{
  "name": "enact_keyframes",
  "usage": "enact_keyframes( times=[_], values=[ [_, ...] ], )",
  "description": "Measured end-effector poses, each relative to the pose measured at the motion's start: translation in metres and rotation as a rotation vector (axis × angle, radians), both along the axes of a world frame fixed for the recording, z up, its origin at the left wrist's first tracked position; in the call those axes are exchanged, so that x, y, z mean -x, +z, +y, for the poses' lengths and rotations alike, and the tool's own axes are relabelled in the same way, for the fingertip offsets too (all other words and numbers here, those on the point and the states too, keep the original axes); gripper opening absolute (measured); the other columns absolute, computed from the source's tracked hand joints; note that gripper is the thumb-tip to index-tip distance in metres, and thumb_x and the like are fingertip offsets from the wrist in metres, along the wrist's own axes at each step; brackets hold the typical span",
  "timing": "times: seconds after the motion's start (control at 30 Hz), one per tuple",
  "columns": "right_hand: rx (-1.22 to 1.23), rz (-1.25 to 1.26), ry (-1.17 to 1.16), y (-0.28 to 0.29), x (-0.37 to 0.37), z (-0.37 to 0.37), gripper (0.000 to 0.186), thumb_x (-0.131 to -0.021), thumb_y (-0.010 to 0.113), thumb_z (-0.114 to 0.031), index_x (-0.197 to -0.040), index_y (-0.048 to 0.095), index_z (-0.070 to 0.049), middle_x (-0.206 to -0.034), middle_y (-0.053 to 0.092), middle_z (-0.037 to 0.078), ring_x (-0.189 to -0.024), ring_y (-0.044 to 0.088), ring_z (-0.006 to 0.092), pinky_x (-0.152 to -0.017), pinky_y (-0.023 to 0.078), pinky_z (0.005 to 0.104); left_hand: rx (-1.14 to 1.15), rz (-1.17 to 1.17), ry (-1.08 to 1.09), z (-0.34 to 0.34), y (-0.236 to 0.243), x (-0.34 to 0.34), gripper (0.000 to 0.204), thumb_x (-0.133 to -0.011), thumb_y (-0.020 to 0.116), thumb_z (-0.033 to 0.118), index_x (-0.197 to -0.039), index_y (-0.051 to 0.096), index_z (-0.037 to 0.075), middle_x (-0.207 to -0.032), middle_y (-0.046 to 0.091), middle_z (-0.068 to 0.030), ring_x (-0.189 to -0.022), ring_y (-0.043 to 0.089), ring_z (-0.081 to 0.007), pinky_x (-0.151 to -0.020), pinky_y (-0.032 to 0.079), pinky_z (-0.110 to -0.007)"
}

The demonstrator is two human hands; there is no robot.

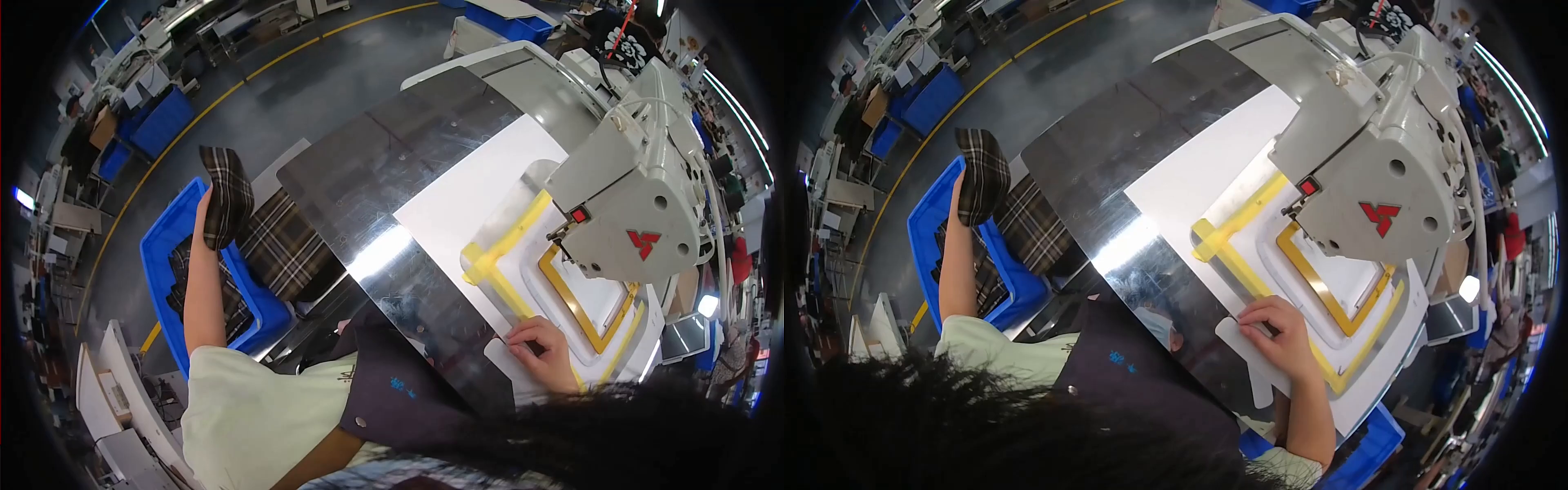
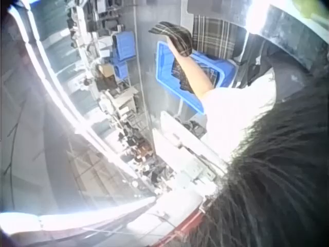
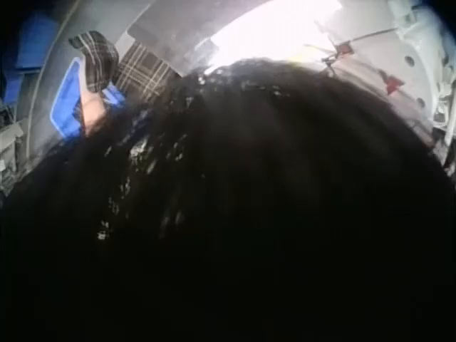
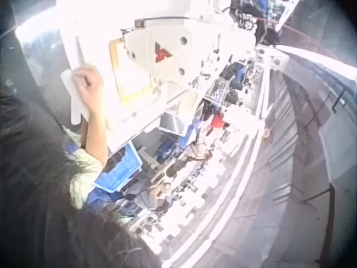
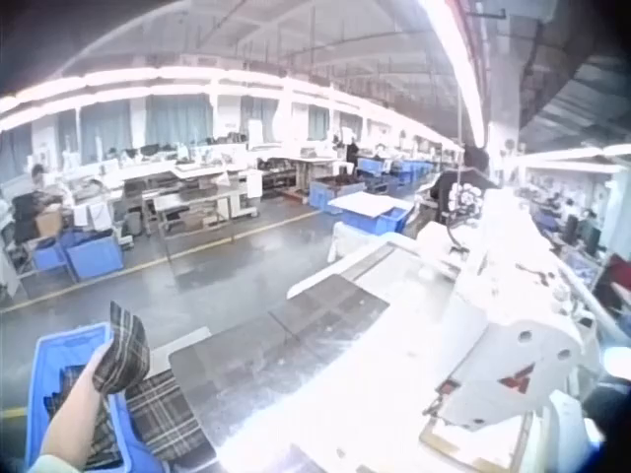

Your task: Attaching brand labels to plaid leather components using a programmable sewing machine.

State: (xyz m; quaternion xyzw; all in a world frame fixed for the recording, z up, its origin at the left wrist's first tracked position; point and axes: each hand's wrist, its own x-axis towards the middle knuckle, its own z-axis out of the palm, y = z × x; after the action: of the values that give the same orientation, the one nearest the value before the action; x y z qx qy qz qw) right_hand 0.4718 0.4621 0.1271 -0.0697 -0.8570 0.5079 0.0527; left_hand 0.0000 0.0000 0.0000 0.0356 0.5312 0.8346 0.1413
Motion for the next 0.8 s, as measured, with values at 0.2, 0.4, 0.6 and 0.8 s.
enact_keyframes(
  times=[0.2, 0.4, 0.6, 0.8],
  values=[
    [-0.012, 0.021, -0.008, 0.007, 0.007, -0.008, 0.01, -0.073, 0.07, -0.001, -0.081, 0.066, -0.004, -0.09, 0.065, 0.007, -0.085, 0.061, 0.0226, -0.076, 0.048, 0.0304, 0.304, 0.289, -0.127, 0.107, 0.115, -0.034, 0.024, -0.095, 0.052, 0.026, -0.106, 0.059, 0.006, -0.085, 0.058, 0.0055, -0.071, 0.053, -0.0026, -0.062, 0.043, -0.019],
    [0.003, 0.071, 0.067, -0.003, 0.004, -0.007, 0.01, -0.077, 0.069, -0.004, -0.085, 0.065, -0.004, -0.089, 0.063, 0.007, -0.086, 0.06, 0.0221, -0.076, 0.048, 0.031, 0.467, 0.457, -0.715, 0.269, 0.142, -0.16, 0.013, -0.094, 0.053, 0.021, -0.089, 0.053, 0.01, -0.075, 0.046, 0.007, -0.066, 0.042, -0.0027, -0.058, 0.036, -0.018],
    [0.062, 0.098, 0.047, 0.0, 0.004, -0.008, 0.009, -0.078, 0.068, -0.003, -0.086, 0.065, -0.003, -0.091, 0.063, 0.007, -0.088, 0.06, 0.021, -0.078, 0.048, 0.0299, 0.869, 1.089, -0.958, 0.329, 0.146, -0.185, 0.018, -0.089, 0.056, 0.02, -0.092, 0.058, 0.002, -0.088, 0.059, -0.0134, -0.083, 0.059, -0.0302, -0.074, 0.047, -0.037],
    [-0.235, 0.09, -0.034, 0.017, 0.017, -0.003, 0.026, -0.079, 0.067, -0.006, -0.104, 0.061, -0.006, -0.107, 0.059, 0.008, -0.1, 0.057, 0.0224, -0.086, 0.046, 0.0321, 0.774, 1.609, -1.043, 0.402, 0.145, -0.143, 0.043, -0.068, 0.078, 0.028, -0.1, 0.06, 0.004, -0.099, 0.057, -0.0114, -0.092, 0.058, -0.0281, -0.08, 0.047, -0.036]
  ],
)
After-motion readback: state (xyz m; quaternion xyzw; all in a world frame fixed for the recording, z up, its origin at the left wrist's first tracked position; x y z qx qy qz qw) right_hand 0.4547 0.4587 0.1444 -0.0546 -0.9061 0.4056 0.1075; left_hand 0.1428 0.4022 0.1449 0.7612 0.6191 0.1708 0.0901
